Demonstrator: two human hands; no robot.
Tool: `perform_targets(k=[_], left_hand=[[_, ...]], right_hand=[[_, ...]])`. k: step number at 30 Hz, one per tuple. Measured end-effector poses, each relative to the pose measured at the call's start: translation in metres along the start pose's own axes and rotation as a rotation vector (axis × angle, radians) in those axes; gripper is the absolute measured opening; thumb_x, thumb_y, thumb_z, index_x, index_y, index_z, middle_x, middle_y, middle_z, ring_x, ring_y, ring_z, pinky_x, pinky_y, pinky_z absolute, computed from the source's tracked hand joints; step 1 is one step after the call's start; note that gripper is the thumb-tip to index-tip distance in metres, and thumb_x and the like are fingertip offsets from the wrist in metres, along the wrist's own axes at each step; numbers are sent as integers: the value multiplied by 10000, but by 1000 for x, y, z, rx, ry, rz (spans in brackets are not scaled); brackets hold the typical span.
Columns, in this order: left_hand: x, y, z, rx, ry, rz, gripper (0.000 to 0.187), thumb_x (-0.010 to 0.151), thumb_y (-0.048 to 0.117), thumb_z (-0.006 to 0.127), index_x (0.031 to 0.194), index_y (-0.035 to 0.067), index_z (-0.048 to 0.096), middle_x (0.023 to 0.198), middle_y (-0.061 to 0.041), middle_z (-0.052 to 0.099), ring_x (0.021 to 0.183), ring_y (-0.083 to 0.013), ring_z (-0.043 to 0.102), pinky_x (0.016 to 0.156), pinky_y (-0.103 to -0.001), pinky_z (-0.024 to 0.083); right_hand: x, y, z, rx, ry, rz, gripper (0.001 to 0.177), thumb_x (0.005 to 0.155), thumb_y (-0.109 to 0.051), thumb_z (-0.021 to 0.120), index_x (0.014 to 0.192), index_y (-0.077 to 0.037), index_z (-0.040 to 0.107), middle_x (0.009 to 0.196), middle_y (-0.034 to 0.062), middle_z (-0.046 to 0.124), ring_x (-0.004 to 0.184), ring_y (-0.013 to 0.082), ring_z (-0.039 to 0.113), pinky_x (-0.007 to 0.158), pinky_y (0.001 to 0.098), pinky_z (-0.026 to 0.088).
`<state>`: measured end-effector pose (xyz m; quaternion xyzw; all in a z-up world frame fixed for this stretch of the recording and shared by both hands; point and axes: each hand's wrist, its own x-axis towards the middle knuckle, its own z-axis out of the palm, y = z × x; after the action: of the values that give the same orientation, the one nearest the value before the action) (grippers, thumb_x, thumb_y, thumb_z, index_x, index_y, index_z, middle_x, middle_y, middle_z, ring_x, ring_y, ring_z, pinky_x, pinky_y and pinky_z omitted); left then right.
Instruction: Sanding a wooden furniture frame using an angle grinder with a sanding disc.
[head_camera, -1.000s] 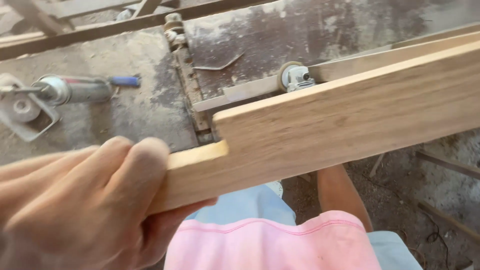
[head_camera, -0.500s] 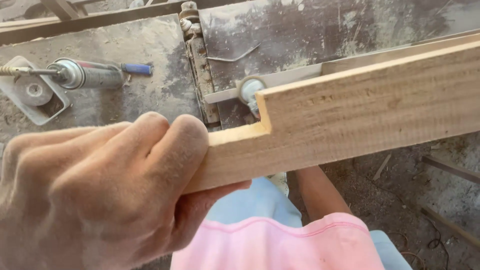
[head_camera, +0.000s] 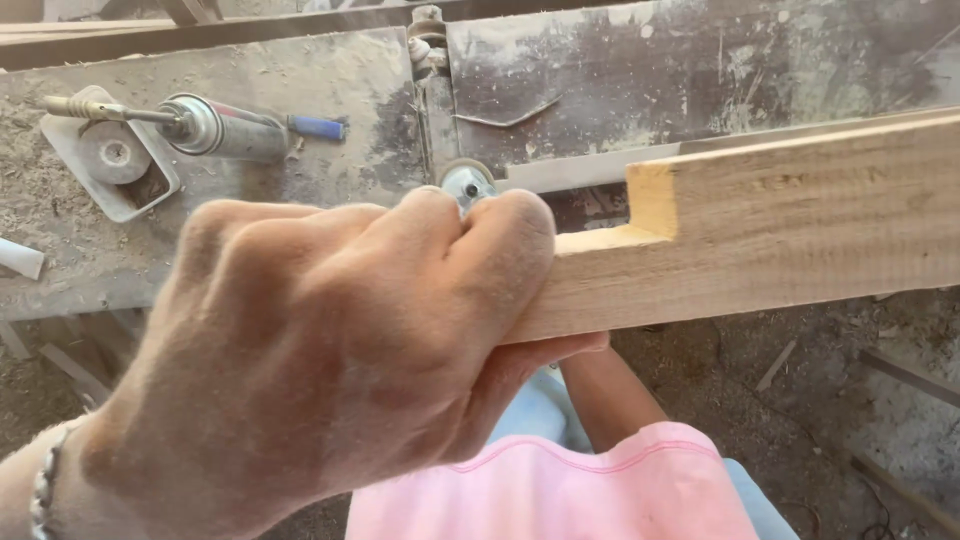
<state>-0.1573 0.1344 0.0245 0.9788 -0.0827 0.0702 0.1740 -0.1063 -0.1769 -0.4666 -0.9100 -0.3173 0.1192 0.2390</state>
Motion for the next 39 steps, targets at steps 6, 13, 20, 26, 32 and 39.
perform_targets(k=[6,13,20,26,32,39], left_hand=[[5,2,-5,-96,5,-55,429,991,429,739,830,74,560,533,-34,560,393,-141,574,326,-350,458],[7,1,-6,-148,37,-28,442,951,434,767,874,43,576,553,-57,575,412,-168,599,346,-347,474],[4,-3,-2,-131,9,-37,452,995,454,720,847,53,576,549,-49,563,387,-157,569,321,-344,447],[11,-1,4,-110,-66,4,429,981,463,677,858,62,587,525,-21,546,349,-113,525,299,-320,434],[18,-1,-1,-49,-102,-2,440,913,474,684,762,81,555,485,-7,526,355,-119,534,322,-338,451],[-4,-9,3,-12,-129,-71,394,855,438,744,750,104,565,481,22,500,379,-109,492,320,-324,406]], right_hand=[[4,-22,12,-10,-17,-69,540,943,-488,602,1285,-71,626,1287,169,643,1212,292,559,1015,462,467],[-2,-26,3,-52,20,-69,550,933,-494,607,1283,-70,629,1287,175,643,1214,302,556,1017,473,462],[-13,-25,2,-88,21,-97,559,924,-500,612,1280,-70,631,1287,180,643,1217,311,553,1018,484,458],[-24,-9,-5,-120,56,-68,568,915,-505,616,1279,-69,634,1287,186,643,1219,319,551,1020,493,454],[-22,13,-23,-183,103,-27,577,907,-511,620,1277,-69,636,1288,191,643,1221,328,548,1021,503,450],[-7,12,-25,-205,112,-63,587,897,-517,625,1275,-68,639,1288,197,644,1224,337,545,1023,514,446]])
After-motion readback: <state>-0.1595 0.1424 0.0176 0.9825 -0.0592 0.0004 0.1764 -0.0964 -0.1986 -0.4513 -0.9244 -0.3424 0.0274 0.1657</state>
